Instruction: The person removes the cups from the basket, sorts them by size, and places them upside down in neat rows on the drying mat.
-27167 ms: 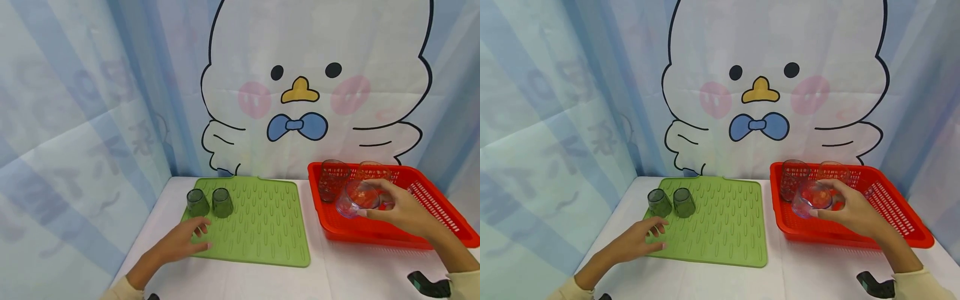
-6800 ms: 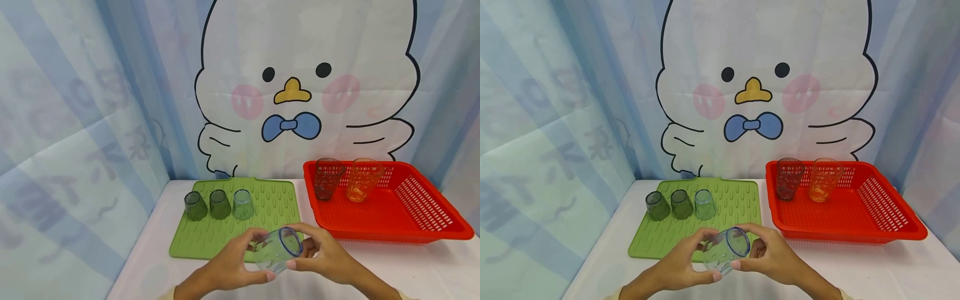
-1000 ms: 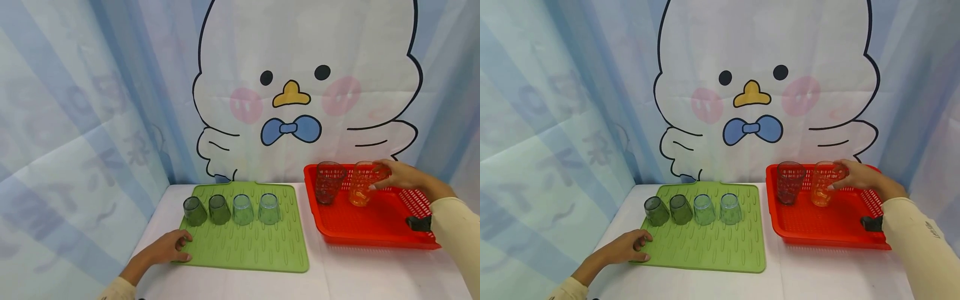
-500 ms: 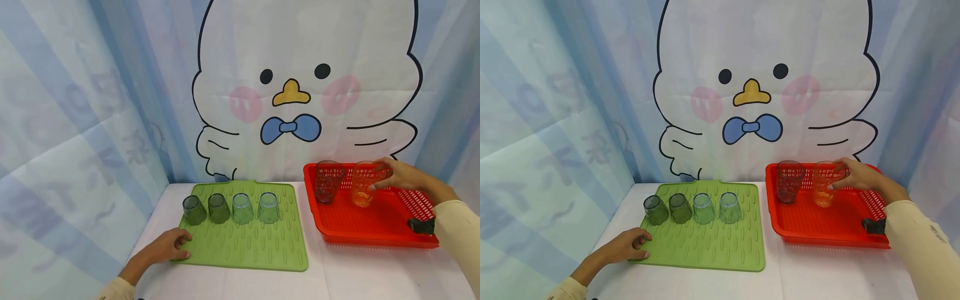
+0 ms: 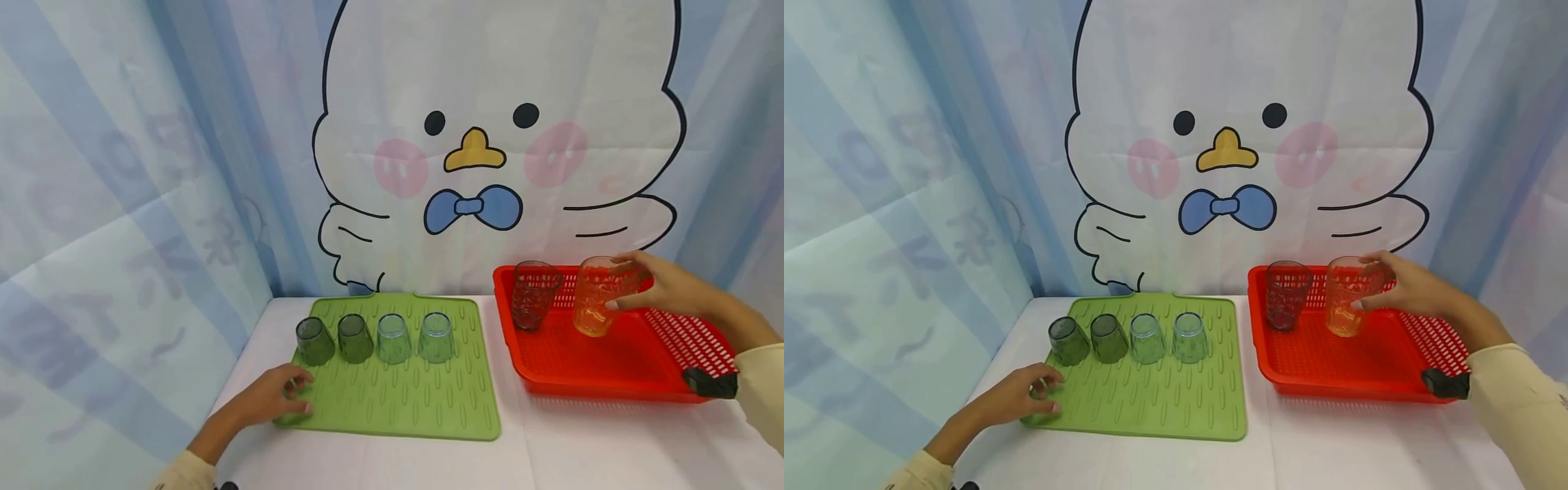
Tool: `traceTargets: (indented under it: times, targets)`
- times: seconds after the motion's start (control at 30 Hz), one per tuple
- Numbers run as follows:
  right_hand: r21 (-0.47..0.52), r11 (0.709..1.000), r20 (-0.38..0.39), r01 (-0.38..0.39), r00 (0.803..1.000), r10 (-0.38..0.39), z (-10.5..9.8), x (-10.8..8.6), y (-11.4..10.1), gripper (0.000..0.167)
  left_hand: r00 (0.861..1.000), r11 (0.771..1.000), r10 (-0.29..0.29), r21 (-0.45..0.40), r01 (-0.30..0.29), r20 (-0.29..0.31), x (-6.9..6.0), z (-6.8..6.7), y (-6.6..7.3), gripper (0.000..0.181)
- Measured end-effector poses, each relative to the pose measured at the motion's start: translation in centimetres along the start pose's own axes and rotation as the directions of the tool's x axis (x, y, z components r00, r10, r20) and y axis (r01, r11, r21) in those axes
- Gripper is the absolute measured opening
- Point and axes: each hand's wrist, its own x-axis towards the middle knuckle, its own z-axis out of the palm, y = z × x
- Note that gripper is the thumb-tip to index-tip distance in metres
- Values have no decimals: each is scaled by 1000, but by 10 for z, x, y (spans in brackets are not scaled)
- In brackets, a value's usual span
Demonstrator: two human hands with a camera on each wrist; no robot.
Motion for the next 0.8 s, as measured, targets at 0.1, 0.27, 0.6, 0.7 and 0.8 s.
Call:
traceTargets:
  times: [0.1, 0.27, 0.6, 0.7, 0.8]
  targets:
    - [-28, 999, -36, 19, 999, -20, -2, -9, -14, 80, 1000, 1000, 8, 2, -8, -9, 1, 1, 9, 49]
    - [-32, 998, -133, 49, 990, -53, 2, -24, -44, 75, 999, 1000, 19, -2, -19, -47, 4, 3, 34, 52]
    - [-81, 979, -224, 185, 954, -199, 21, -57, -92, 84, 982, 995, 97, -19, -101, -160, 10, 14, 81, 53]
    - [-67, 971, -239, 232, 941, -241, 30, -66, -104, 84, 982, 993, 102, -34, -109, -162, 11, 16, 92, 54]
    - [-81, 962, -250, 261, 929, -273, 39, -72, -115, 85, 980, 991, 112, -53, -122, -164, 11, 17, 103, 55]
